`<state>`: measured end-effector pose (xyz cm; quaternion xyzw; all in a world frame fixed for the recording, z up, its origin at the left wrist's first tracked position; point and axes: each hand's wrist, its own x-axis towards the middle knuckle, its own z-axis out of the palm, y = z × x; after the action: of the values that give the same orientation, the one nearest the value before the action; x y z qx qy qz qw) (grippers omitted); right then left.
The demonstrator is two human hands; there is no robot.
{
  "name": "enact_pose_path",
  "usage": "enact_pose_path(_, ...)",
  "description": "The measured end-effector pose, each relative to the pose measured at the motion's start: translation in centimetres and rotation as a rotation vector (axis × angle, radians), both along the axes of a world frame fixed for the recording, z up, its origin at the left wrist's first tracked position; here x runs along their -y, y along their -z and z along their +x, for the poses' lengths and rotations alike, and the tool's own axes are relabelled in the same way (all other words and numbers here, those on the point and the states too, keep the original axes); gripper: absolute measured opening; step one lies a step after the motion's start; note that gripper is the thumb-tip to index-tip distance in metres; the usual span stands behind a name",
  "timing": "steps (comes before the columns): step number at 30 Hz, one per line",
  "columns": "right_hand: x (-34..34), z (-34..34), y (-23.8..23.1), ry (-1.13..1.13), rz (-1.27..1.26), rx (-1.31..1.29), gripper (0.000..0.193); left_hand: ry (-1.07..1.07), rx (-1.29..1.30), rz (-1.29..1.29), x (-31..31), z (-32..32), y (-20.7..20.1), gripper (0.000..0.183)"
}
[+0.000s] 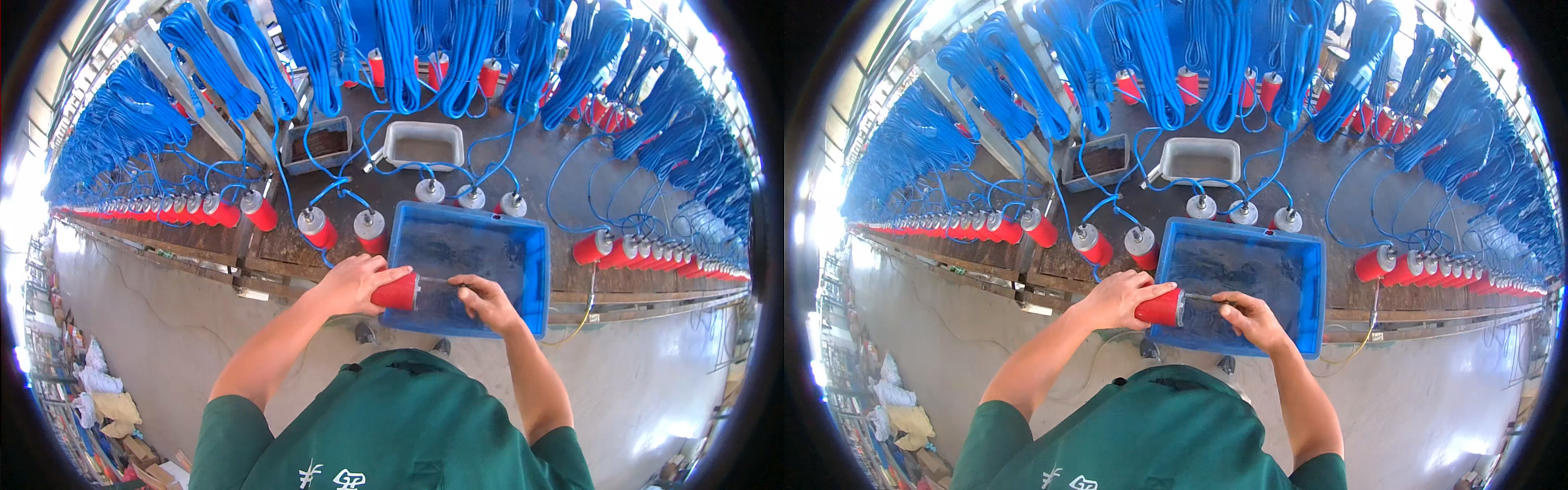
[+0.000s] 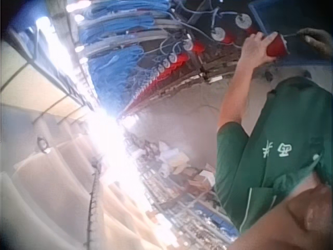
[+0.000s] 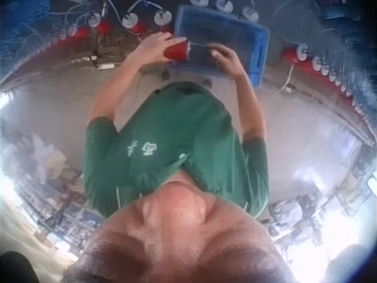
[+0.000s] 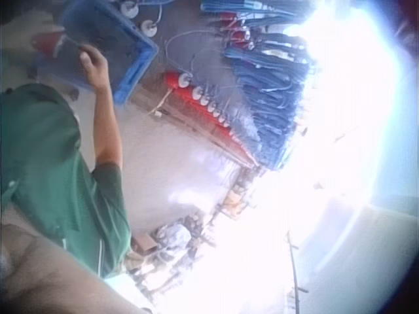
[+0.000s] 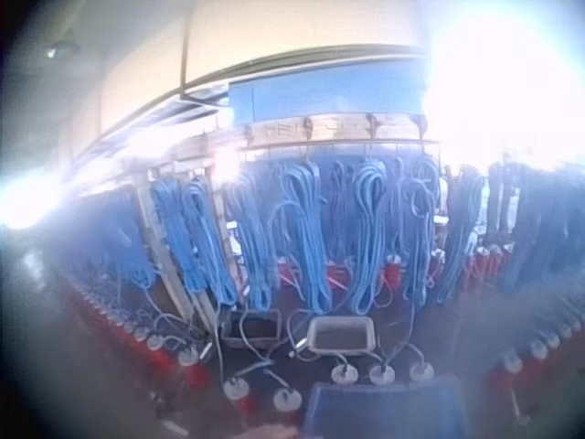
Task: The person tests a series of red cylindrical components by connecting a hose, immersing them in a water tank, and monitoring for leaks.
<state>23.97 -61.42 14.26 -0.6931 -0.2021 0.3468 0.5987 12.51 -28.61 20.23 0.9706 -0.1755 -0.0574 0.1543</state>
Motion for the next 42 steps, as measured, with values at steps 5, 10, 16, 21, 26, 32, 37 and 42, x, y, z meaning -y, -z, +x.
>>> enact_pose_path(5,-0.6,-0.2,-1.9,-0.022,-0.052,0.120,0.040,-0.019,-0.027,-0.009,-0.1,-0.2,0.1,0.104)
enact_pose_path(10,-1.0,0.5,-1.5,-0.123,-0.554,0.912,0.032,-0.008,0.031,-0.039,0.0,-0.2,0.5,0.104)
enact_pose_path(16,-0.8,0.7,-2.5,-0.189,-0.538,0.323,0.038,-0.005,-0.005,-0.005,0.0,-0.1,0.0,0.105)
enact_pose_path(21,0.5,0.2,-2.2,-0.051,0.073,-0.350,0.049,0.001,-0.008,0.015,0.2,0.0,0.1,0.104)
enact_pose_path(26,-0.3,-0.5,-3.1,-0.073,-0.031,-0.008,0.048,-0.017,0.001,0.000,0.2,-0.2,0.2,0.103)
enact_pose_path(32,-1.9,0.1,-3.2,-0.304,-0.522,0.988,0.031,0.009,0.031,0.038,0.4,-0.3,0.3,0.105)
enact_pose_path(37,-4.5,1.0,-4.5,-0.378,-0.425,0.762,0.026,0.007,0.048,0.074,0.5,-0.5,0.5,0.106)
enact_pose_path(42,-5.4,3.5,-2.6,-0.514,-0.395,0.599,0.033,0.019,0.050,0.070,0.5,-0.4,0.4,0.108)
